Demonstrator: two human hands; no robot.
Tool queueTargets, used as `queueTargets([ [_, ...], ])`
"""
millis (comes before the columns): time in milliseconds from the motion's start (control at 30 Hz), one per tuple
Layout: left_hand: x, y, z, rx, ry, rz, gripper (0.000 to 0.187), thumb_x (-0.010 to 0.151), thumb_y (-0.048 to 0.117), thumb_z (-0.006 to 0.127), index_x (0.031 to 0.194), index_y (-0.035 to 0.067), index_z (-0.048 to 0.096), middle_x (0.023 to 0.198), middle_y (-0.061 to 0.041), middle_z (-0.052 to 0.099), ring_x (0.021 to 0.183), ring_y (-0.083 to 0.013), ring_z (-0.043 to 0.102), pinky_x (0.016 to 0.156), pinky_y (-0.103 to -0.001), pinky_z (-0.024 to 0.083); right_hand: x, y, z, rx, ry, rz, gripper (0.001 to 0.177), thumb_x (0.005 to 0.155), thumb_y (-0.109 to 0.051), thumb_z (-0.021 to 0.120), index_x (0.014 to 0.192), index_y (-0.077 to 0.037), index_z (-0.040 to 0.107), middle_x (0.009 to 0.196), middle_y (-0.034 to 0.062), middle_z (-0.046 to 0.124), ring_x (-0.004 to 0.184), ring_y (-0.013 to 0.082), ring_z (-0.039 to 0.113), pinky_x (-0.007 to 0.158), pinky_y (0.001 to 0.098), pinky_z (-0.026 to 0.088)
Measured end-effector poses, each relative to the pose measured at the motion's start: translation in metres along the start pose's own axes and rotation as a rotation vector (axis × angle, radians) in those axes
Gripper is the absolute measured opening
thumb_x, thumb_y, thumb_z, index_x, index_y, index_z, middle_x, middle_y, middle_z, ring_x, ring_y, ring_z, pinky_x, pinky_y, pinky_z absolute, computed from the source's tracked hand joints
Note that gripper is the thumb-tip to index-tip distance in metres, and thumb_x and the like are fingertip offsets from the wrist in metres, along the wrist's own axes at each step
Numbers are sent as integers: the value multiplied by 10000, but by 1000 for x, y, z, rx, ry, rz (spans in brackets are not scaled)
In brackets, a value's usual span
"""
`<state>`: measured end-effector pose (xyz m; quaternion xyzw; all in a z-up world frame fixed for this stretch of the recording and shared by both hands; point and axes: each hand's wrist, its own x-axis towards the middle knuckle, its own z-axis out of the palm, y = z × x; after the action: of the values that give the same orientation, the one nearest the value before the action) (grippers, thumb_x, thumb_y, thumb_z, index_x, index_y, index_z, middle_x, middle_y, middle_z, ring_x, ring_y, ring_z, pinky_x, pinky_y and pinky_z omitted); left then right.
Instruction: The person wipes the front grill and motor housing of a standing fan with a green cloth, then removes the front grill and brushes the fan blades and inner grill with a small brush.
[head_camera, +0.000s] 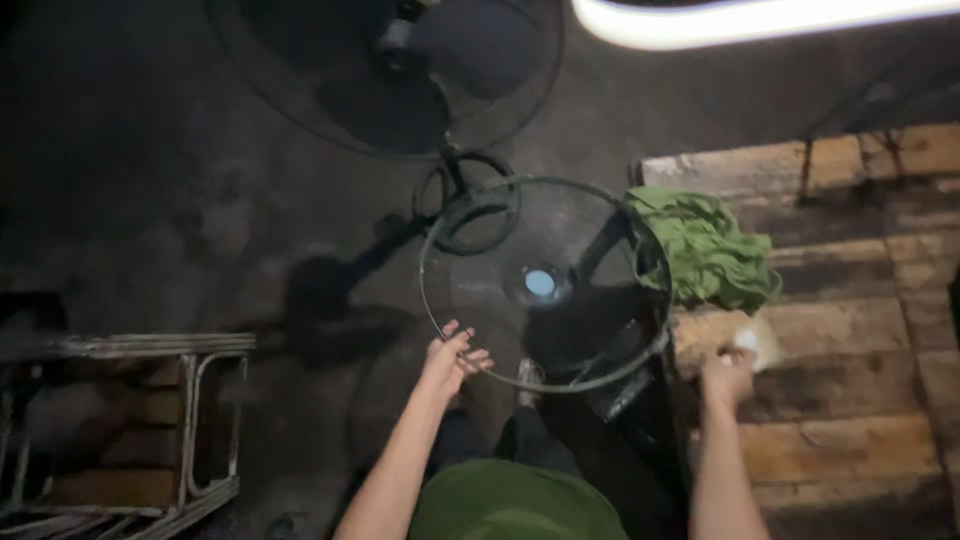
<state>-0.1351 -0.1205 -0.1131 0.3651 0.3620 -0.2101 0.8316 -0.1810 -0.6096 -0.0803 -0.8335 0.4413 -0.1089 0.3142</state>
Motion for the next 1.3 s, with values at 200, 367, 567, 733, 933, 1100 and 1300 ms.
queueTargets([
  [200, -51, 11, -10, 97, 23, 64, 805, 761, -76, 483, 1516, 158, 332, 1458, -163, 459, 934, -416, 676, 758, -553, 612, -69, -45, -55, 701, -458, 110, 352, 1051, -140, 449, 1285, 53, 626, 1073, 178, 638, 895, 308, 627, 775, 400, 523],
  [367, -92, 37, -19, 152, -56, 142, 843, 726, -140, 467, 1520, 127, 371, 1486, -187, 487, 940, -336, 703, 731, -460, 620, -130, -147, -50, 1342, -1496, 226, 565, 806, -65, 507, 1361, 45, 508, 1116, 218, 657, 1074, 358, 688, 912, 437, 538],
  [567, -125, 72, -22, 163, -134, 219, 845, 724, -162, 447, 1538, 53, 370, 1486, -249, 499, 928, -315, 715, 745, -375, 611, -209, -231, 2, 167, -1218, -633, 418, 762, -161, 888, 1096, -44, 665, 873, 156, 692, 840, 319, 674, 750, 396, 570],
  [733, -139, 101, -32, 186, -140, 249, 825, 765, -156, 478, 1550, 64, 351, 1502, -219, 492, 936, -266, 718, 750, -348, 610, -154, -286, -9, 323, -398, -1110, 146, 926, -126, 690, 984, 6, 714, 1106, 192, 713, 959, 305, 713, 798, 367, 567],
  [933, -111, 113, -36, 196, -236, 341, 855, 784, -160, 501, 1581, 104, 336, 1511, -174, 477, 860, -218, 657, 682, -328, 572, -250, -312, 19, -63, -593, -1059, 130, 1005, -143, 666, 907, -106, 744, 907, 92, 757, 819, 238, 749, 716, 361, 598],
  [1100, -103, 129, -57, 302, -307, 510, 815, 863, -170, 517, 1635, 58, 390, 1532, -236, 534, 1106, -168, 671, 857, -298, 577, -246, -307, 44, -71, -733, -1235, 161, 893, -220, 682, 977, -108, 762, 983, 103, 759, 898, 271, 726, 773, 412, 579],
  [1300, -118, 130, -70, 245, -182, 337, 789, 827, -129, 534, 1557, 124, 375, 1483, -144, 512, 910, -198, 690, 738, -330, 608, -158, -301, 40, 298, -271, -966, 150, 950, -59, 583, 982, -11, 721, 1084, 157, 744, 895, 236, 721, 757, 316, 588],
])
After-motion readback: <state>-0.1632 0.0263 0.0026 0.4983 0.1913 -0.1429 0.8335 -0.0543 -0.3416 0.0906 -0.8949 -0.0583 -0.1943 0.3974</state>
